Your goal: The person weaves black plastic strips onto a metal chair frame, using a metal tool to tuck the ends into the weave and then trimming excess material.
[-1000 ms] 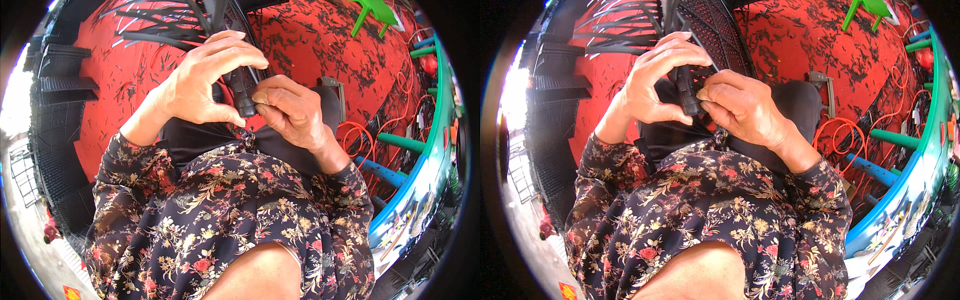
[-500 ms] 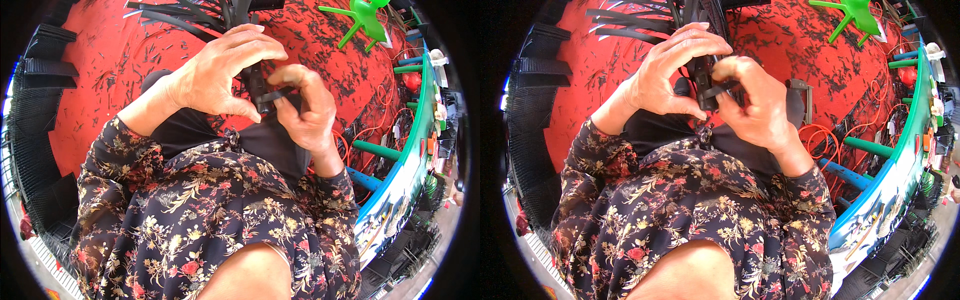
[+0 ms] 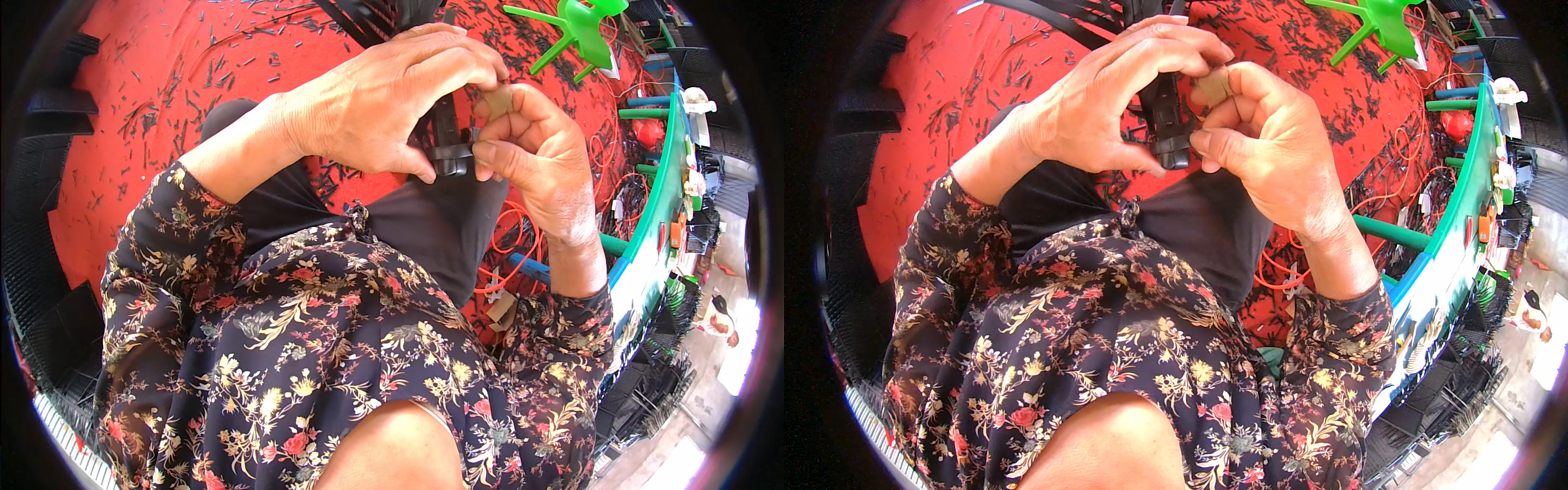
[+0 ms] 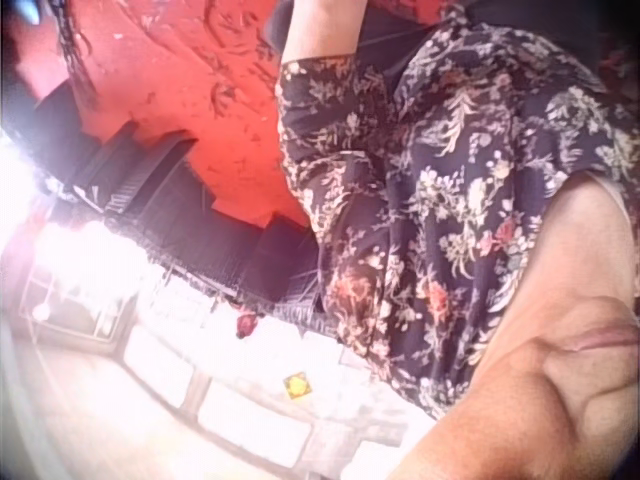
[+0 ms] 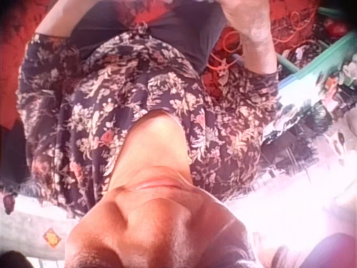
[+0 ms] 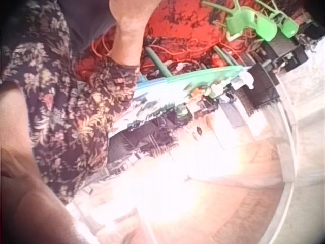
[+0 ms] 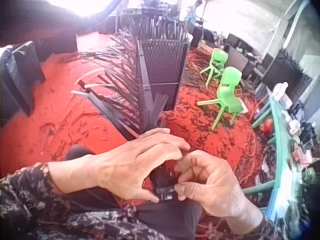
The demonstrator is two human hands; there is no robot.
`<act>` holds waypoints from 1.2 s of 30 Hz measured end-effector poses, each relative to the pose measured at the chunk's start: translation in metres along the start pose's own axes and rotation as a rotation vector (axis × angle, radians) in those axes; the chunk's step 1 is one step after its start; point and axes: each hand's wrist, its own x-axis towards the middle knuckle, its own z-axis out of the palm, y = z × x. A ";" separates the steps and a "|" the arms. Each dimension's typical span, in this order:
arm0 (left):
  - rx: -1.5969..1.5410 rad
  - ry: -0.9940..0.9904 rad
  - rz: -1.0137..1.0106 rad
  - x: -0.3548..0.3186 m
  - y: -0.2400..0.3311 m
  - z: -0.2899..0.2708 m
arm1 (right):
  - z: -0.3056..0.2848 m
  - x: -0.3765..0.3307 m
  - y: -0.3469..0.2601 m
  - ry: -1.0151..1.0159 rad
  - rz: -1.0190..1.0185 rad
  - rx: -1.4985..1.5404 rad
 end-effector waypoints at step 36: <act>-0.717 0.194 -0.781 0.026 0.051 0.027 | -0.017 -0.031 0.036 0.297 -0.231 -0.036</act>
